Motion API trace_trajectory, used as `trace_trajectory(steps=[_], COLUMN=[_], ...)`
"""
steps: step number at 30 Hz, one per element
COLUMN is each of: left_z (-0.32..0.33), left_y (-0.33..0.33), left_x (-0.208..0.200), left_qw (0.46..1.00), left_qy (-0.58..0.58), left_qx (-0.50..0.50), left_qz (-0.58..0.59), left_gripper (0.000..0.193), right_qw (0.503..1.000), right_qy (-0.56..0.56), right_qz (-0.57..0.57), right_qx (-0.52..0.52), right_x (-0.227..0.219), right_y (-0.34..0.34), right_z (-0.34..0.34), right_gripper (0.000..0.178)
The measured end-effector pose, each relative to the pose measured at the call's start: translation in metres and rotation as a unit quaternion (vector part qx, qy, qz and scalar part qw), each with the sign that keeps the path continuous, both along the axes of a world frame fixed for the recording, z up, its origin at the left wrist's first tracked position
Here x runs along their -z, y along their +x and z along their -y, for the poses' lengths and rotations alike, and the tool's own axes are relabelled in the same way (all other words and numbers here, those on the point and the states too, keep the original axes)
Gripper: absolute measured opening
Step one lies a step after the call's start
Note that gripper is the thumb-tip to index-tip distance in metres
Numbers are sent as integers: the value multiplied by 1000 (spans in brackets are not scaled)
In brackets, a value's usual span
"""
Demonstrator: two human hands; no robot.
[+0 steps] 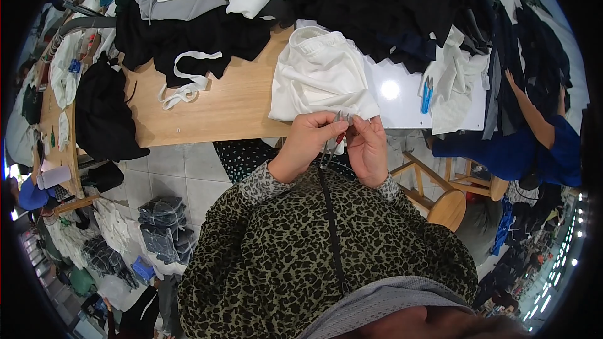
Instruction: The recorder is using thread snips to trim loose threads from a white garment at a textile manufacturing workbench.
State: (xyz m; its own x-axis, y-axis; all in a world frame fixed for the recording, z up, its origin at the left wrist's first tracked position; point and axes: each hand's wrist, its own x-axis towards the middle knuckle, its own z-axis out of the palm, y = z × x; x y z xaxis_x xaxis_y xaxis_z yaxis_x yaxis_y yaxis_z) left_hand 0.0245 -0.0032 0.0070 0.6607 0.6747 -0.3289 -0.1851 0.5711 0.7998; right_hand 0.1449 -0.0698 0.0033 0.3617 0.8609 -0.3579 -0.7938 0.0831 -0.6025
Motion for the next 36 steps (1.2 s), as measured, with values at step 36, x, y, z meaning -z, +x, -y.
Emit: trace_trajectory(steps=[36], left_z=[-1], left_y=[-1], left_x=[3], left_qw=[1000], left_qy=[-15], left_qx=[18], left_qz=[-1], left_gripper=[13], right_qw=[1000], right_qy=[-2], right_qz=[8], right_qx=[5], right_x=[-4], right_y=[-2], right_z=[-3], right_gripper=[37])
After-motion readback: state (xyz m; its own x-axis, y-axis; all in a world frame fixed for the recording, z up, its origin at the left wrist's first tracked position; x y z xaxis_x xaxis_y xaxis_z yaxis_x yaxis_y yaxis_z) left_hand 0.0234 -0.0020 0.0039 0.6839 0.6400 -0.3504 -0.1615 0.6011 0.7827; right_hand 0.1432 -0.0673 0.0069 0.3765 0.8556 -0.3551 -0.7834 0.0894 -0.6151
